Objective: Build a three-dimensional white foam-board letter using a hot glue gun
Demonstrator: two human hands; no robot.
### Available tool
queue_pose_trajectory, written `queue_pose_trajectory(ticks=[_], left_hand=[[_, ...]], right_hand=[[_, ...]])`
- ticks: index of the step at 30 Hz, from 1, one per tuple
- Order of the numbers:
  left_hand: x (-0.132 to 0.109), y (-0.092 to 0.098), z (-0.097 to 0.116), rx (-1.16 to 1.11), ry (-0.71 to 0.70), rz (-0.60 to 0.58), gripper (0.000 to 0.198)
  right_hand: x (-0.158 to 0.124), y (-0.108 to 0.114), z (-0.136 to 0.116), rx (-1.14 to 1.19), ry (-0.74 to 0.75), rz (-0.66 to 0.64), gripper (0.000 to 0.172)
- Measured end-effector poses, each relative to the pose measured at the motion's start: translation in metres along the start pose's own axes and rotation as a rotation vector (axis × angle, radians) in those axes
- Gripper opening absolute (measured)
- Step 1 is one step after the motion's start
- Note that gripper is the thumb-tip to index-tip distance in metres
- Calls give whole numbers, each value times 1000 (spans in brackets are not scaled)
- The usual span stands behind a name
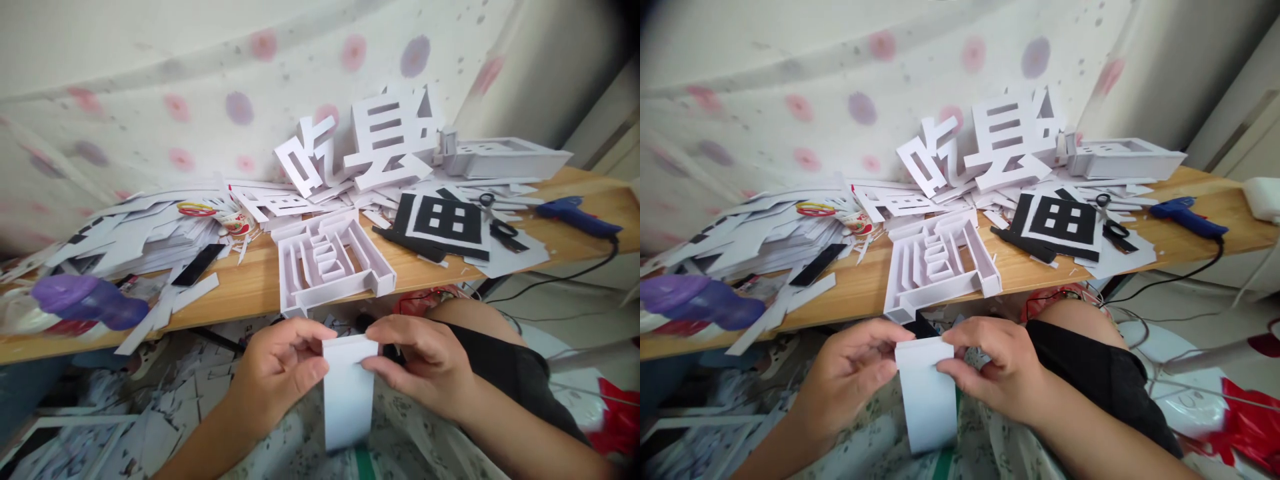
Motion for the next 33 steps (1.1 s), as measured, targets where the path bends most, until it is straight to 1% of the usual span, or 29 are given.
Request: queue_pose_trajectory(ticks=[2,5,10,14,19,22,26,28,33], left_hand=[[1,5,-6,-20,29,-16,17],[6,9,-16,-86,22,-38,20],[13,8,-26,-185,-22,-73,28],[14,9,-26,-176,-46,-57,27],[12,12,-26,-78,-74,-28,32],[12,13,-25,-73,-125,-25,27],[10,10,-21,-42,-231,-60,16],[9,10,-19,-18,-269,-65,13],[8,15,-21,31,-253,-2,21]], right_hand=[[0,0,0,14,-2,-1,17],[1,0,-2,32,11,8,18],[1,-3,-2,50,7,20,20],[-1,-5,0,53,-7,14,21],[-2,-5,-1,25,19,27,24],[-2,-5,-1,2,33,20,21],[-2,-6,0,-13,32,17,19],[-3,-7,0,-8,32,22,18],[-6,-9,-1,-16,-13,34,18]])
Point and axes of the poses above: each hand's wrist, its own x-axis towards the middle knuckle, its own y-axis out of the back of the hand, z = x × y, the point moved 6 cm from there along x, towards the middle knuckle, and after that the axes turned 10 degrees about -x, right-handed, at the moved point
